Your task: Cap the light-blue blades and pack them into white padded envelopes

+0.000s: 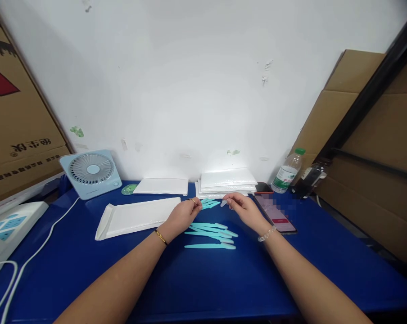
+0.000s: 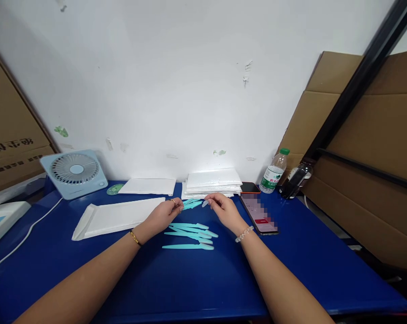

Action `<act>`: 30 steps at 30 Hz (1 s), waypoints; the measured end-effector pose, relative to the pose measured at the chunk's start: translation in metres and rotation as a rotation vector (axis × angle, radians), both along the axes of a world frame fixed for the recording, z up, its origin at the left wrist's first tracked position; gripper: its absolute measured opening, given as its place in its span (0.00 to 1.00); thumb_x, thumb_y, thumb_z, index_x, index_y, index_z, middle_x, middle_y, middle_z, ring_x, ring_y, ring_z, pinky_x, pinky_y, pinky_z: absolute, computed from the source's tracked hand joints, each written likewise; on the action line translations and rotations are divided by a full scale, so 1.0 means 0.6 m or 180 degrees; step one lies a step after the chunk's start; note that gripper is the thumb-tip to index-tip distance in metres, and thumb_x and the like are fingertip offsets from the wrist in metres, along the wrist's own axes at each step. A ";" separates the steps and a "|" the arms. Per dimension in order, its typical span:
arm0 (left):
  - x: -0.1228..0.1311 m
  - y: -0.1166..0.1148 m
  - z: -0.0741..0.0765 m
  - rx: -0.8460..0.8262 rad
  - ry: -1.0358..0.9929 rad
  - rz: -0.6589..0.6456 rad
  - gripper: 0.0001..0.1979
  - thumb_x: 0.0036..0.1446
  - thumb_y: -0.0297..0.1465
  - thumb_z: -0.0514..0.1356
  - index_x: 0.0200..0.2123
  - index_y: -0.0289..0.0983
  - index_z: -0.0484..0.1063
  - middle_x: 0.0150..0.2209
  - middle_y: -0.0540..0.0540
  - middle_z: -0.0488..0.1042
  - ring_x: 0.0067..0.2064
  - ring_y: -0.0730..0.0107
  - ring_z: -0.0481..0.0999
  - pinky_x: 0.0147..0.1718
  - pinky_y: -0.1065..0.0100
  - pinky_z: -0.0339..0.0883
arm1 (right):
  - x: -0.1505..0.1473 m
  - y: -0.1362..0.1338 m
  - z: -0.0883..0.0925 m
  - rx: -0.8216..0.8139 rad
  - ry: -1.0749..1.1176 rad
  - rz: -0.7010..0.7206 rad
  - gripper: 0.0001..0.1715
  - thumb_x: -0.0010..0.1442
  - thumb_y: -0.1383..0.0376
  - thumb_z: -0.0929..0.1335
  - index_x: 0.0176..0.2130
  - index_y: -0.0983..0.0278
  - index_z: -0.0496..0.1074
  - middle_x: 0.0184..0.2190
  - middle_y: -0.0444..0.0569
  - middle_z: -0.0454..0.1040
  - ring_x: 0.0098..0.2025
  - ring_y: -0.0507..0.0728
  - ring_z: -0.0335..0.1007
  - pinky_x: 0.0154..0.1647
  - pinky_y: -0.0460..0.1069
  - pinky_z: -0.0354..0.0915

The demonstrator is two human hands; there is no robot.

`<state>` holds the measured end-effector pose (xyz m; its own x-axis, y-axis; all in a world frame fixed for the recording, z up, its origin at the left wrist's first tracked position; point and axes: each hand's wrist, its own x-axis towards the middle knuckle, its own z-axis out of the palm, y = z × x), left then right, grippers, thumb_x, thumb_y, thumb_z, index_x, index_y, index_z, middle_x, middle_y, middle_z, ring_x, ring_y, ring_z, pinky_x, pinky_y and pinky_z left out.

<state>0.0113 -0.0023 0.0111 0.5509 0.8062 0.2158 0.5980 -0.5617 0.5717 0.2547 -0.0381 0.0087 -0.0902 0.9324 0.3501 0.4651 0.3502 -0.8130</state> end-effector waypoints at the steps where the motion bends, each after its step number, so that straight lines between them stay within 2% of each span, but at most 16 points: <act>1: 0.000 0.000 0.000 -0.0003 0.0002 -0.0006 0.09 0.61 0.34 0.47 0.33 0.39 0.64 0.26 0.50 0.68 0.28 0.70 0.66 0.27 0.71 0.54 | -0.003 -0.001 0.000 -0.0014 0.0031 0.0016 0.14 0.61 0.57 0.63 0.42 0.62 0.71 0.30 0.47 0.72 0.31 0.53 0.67 0.35 0.49 0.64; 11: 0.002 -0.007 0.008 0.0022 -0.0002 -0.0067 0.10 0.61 0.34 0.47 0.33 0.39 0.65 0.27 0.50 0.69 0.28 0.70 0.67 0.27 0.70 0.56 | -0.005 0.003 -0.008 -0.0122 0.0280 -0.0002 0.16 0.59 0.56 0.65 0.40 0.64 0.72 0.27 0.46 0.72 0.30 0.53 0.68 0.35 0.48 0.65; 16: 0.005 -0.014 0.011 -0.0031 0.0103 -0.0146 0.13 0.61 0.37 0.47 0.35 0.38 0.69 0.28 0.49 0.71 0.29 0.70 0.69 0.27 0.71 0.58 | -0.016 -0.005 -0.007 -0.0519 0.0207 0.0459 0.18 0.58 0.55 0.66 0.41 0.65 0.73 0.29 0.48 0.74 0.30 0.54 0.70 0.34 0.49 0.67; 19: 0.004 -0.013 0.008 0.0024 0.0272 -0.0291 0.13 0.61 0.37 0.49 0.35 0.39 0.72 0.29 0.49 0.74 0.31 0.69 0.71 0.30 0.70 0.60 | -0.004 -0.003 -0.004 -0.0381 -0.0217 0.0470 0.16 0.59 0.56 0.65 0.40 0.64 0.75 0.31 0.49 0.76 0.33 0.55 0.71 0.36 0.49 0.67; 21: 0.002 -0.008 0.003 0.0278 0.0420 -0.0247 0.12 0.60 0.36 0.52 0.36 0.40 0.74 0.34 0.48 0.75 0.36 0.67 0.72 0.36 0.68 0.61 | 0.017 0.003 0.000 -0.0041 -0.0654 0.0131 0.14 0.60 0.59 0.64 0.39 0.63 0.75 0.35 0.50 0.76 0.37 0.56 0.71 0.39 0.50 0.66; 23: -0.001 0.000 -0.003 0.0612 0.0601 0.0006 0.10 0.58 0.35 0.54 0.40 0.41 0.74 0.40 0.47 0.75 0.43 0.63 0.71 0.41 0.65 0.61 | 0.041 0.009 0.000 0.0198 -0.1149 -0.0301 0.11 0.59 0.63 0.63 0.37 0.63 0.75 0.36 0.50 0.75 0.37 0.56 0.71 0.40 0.50 0.65; 26: -0.007 0.012 -0.013 0.0879 0.0902 0.0366 0.13 0.57 0.32 0.56 0.46 0.41 0.72 0.44 0.44 0.73 0.48 0.60 0.69 0.45 0.62 0.59 | 0.069 0.019 -0.007 0.0115 -0.1851 -0.0487 0.09 0.55 0.68 0.65 0.35 0.63 0.74 0.34 0.49 0.74 0.35 0.56 0.70 0.38 0.50 0.64; 30: -0.010 0.022 -0.020 0.0986 0.1144 0.0355 0.08 0.57 0.32 0.56 0.38 0.39 0.73 0.40 0.44 0.73 0.46 0.60 0.69 0.42 0.63 0.58 | 0.072 0.026 -0.025 -0.0133 -0.2401 -0.0327 0.07 0.52 0.70 0.66 0.33 0.65 0.73 0.34 0.50 0.73 0.34 0.55 0.69 0.37 0.48 0.63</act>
